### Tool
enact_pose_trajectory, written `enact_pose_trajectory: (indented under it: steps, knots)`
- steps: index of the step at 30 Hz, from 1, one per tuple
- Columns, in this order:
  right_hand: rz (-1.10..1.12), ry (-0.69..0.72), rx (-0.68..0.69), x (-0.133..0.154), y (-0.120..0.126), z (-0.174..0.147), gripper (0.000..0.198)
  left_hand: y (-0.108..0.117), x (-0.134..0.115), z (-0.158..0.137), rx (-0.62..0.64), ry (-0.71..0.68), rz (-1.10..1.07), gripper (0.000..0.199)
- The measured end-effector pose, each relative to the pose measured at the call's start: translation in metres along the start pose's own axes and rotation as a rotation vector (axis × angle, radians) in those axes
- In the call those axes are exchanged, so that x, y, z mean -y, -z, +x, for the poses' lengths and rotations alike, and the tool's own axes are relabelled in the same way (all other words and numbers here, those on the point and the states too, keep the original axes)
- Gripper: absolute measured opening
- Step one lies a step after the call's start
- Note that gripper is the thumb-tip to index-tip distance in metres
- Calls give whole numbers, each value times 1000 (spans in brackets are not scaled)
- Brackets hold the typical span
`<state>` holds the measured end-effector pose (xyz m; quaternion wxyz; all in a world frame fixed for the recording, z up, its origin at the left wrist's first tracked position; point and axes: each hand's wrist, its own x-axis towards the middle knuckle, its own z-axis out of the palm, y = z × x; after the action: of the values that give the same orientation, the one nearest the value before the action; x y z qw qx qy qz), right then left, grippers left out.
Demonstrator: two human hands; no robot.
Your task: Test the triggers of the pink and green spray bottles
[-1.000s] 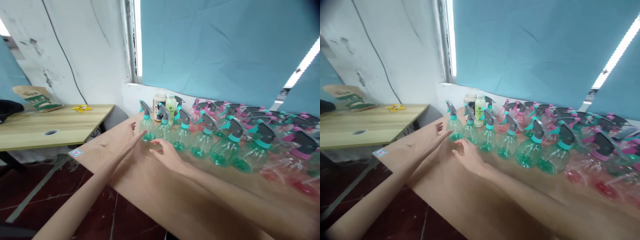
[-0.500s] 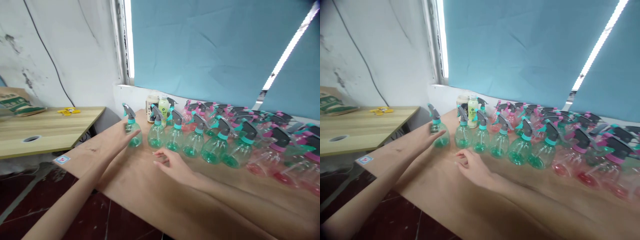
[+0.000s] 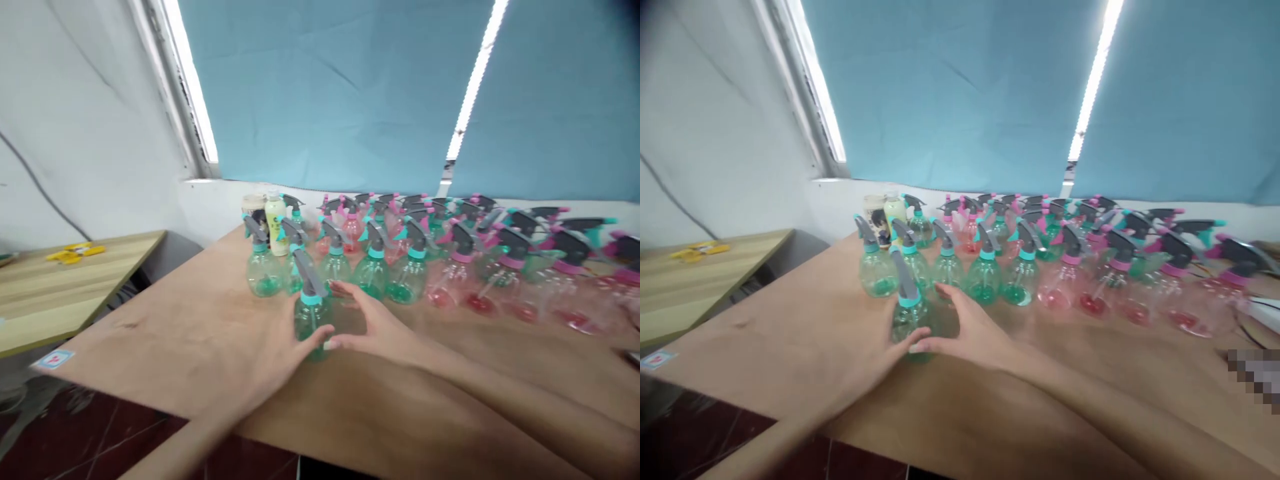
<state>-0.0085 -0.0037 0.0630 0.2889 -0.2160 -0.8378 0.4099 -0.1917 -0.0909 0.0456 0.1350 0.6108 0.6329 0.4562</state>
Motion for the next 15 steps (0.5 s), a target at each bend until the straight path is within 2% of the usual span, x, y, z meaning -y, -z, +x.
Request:
enact_pose_trajectory:
  steps: [3,9,12,15]
  knots:
    - [82,31,-190,2,25,-18,75,-48,-23,9,131,-117,-40,61]
    - [129,-34,-516,-9,76,-49,42,-132,-72,25,327,-292,-114,60]
    - [111,-31,-570,-18,98,-58,28,-161,-85,29,362,-356,-100,71]
    - [150,-22,-567,-24,114,-62,19,-178,-84,31,375,-409,-50,79]
